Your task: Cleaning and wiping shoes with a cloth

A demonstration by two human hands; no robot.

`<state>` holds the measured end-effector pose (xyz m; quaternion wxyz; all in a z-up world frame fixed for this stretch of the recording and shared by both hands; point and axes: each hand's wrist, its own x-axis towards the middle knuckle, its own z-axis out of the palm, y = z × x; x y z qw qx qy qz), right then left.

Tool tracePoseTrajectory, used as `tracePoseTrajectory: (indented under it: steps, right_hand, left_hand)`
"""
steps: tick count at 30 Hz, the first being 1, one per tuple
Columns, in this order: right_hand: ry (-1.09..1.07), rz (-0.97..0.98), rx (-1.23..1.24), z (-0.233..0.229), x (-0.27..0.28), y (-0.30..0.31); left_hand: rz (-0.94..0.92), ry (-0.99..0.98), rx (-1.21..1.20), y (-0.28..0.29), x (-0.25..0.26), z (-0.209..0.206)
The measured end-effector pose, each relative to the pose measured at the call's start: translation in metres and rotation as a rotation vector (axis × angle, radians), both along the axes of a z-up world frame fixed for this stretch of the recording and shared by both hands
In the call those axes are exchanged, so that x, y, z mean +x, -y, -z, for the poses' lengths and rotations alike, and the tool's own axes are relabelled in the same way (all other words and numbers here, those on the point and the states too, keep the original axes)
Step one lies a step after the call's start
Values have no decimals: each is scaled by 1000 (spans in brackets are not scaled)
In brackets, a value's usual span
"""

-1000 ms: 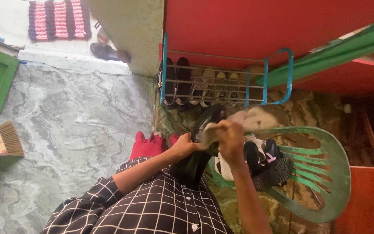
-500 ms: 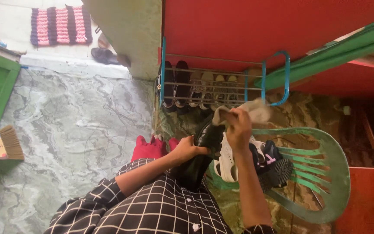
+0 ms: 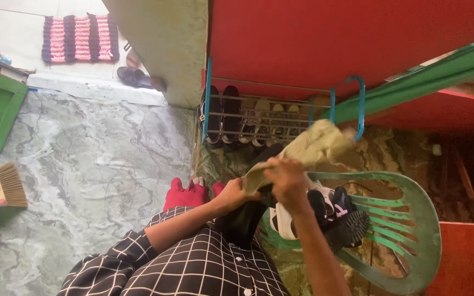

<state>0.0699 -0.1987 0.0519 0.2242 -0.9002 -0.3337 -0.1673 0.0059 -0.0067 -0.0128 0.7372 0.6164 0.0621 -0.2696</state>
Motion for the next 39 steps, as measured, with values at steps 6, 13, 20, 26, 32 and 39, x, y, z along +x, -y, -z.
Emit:
tracePoseTrajectory:
  steps: [6,13,20,26,32,39]
  right_hand:
    - [-156,184,277,-23,1,3]
    - [-145,139,292,3,10,12]
    - [-28,405,599,40,0,20]
    - [-220,515,801,34,-11,6]
    - [-474,581,899,29,-34,3]
    - [-362,704,1088,20,-17,13]
  left_hand:
    - [17,-133,-158,-6,4,-12]
    - [24,-335,-289,-9,12,24]
    - [153,-283,-510,-10,14,30]
    - [209,-399,-540,-17,10,47]
    - [168,-482,-756,-19,-6,96]
    - [288,-544,-1087,-19,46,-12]
